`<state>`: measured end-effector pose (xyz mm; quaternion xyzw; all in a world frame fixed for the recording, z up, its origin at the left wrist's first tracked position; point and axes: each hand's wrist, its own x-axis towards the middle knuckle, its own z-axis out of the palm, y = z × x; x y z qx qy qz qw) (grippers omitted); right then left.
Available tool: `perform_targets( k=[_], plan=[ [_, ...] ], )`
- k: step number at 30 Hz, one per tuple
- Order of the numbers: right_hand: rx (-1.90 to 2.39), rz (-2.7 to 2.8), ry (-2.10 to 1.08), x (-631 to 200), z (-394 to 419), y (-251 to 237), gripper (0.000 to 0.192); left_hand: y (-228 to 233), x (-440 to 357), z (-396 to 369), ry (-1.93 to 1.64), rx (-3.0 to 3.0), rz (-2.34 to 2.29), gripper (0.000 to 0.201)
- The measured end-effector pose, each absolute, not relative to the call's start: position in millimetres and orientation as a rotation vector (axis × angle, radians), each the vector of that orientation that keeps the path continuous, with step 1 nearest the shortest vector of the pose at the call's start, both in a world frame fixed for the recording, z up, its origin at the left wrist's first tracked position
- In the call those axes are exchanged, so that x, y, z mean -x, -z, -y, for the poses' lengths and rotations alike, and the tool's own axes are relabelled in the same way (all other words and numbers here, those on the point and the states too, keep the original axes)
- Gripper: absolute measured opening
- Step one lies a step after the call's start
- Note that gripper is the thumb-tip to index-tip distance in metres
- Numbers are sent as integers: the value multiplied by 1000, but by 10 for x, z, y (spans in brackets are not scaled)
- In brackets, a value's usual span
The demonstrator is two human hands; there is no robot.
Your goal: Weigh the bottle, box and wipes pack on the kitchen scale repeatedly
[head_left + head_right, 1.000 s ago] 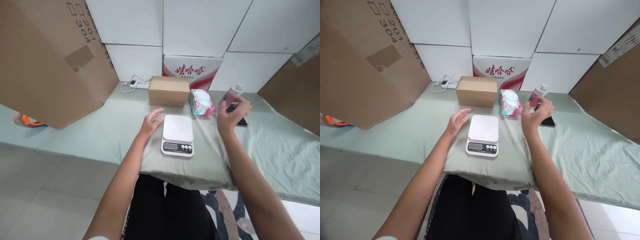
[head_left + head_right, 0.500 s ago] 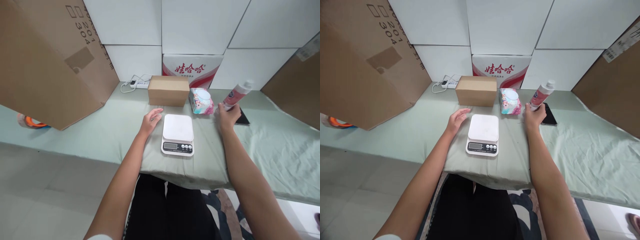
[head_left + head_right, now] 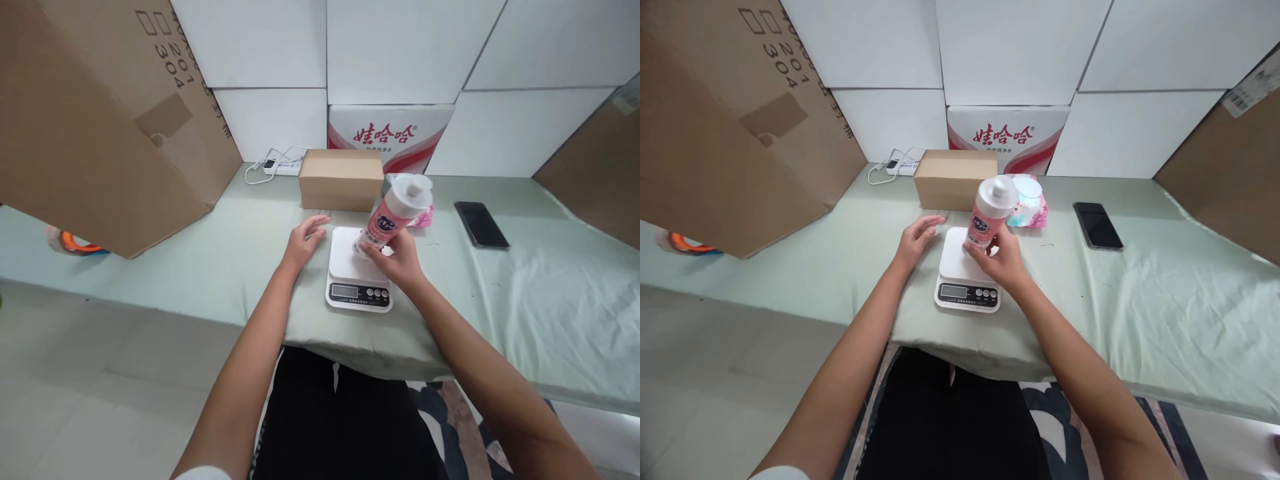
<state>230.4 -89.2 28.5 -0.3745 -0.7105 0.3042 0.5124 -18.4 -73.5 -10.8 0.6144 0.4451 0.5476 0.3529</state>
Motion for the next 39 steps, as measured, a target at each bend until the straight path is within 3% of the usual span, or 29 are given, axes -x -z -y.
perform_targets(
  k=[21,27,31,39],
  plan=[
    [967,1897,-740,-2331,837,-315,58,111,185,735,-1395,-1609,-1164,52],
    [960,1423,-661,-2660,663,-282,46,107,192,741,-1408,-1608,-1177,49],
    [1124,1256,-622,-2737,554,-148,61,108,191,741,-1416,-1612,-1207,47],
    [1222,1299,-645,-2711,457,26,59,90,183,756,-1426,-1586,-1243,44]
  ],
)
